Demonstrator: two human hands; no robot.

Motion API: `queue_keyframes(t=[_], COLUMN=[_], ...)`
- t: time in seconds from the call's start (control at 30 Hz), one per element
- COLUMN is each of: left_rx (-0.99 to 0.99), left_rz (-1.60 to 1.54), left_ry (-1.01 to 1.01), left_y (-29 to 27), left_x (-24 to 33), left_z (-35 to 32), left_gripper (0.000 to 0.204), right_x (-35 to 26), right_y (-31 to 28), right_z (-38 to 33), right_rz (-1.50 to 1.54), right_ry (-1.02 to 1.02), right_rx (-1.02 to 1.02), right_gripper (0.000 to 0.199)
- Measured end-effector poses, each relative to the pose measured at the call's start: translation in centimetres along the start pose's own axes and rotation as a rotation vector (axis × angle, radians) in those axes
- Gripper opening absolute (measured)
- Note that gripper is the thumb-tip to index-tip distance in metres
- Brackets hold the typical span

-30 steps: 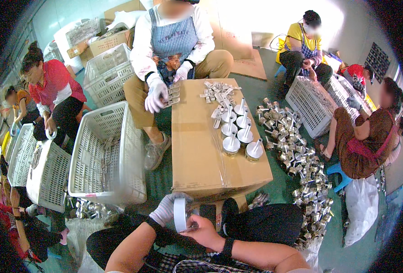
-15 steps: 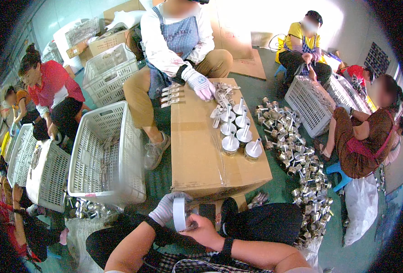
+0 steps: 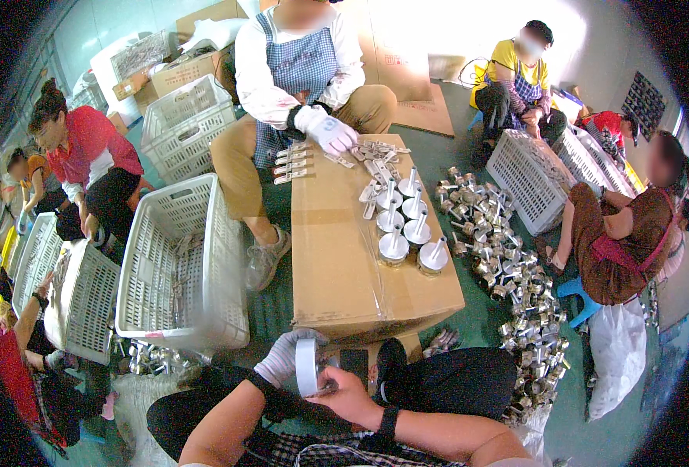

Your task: Sorting and packing small metal parts into boxes in a factory setting.

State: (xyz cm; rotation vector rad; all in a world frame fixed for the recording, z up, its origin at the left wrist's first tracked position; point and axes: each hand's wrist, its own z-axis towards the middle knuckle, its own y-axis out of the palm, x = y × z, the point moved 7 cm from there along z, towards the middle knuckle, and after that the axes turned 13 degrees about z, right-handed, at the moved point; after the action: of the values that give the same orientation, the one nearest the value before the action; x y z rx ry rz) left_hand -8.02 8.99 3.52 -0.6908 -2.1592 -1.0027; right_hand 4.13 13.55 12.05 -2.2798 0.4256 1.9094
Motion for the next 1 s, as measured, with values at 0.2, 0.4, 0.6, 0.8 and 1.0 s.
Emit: queue_keyframes(t=[0.2, 0.4, 0.6, 0.8, 1.0], left_rx=[0.013, -0.006, 0.000, -0.034, -0.028], left_rz=[0.365, 0.126, 0.390, 0.228, 0.098], left_ry=[0.272, 0.105, 0.282, 0.163, 0.065], left_y=[-0.4, 0.3, -0.5, 0.3, 0.0], left_x=[0.7, 0.6, 0.6, 0.8, 0.3], left_z=[-0.1, 0.0, 0.0, -0.3, -0.1], left_gripper=[0.017, 0.020, 0.020, 0.019, 0.019], right_x=[0.5, -0.1, -0.5, -0.2, -0.6], right_y=[0.3, 0.1, 0.4, 0.2, 0.3], right_z=[0.1, 0.0, 0.0, 0.1, 0.0], right_rz=[-0.001, 0.000, 0.026, 0.020, 0.017], right_ry=[-0.009, 0.003, 0.002, 0.012, 0.003], right_rx=[-0.015, -0.012, -0.024, -0.018, -0.014], right_gripper=[0.027, 0.027, 0.027, 0.027, 0.026])
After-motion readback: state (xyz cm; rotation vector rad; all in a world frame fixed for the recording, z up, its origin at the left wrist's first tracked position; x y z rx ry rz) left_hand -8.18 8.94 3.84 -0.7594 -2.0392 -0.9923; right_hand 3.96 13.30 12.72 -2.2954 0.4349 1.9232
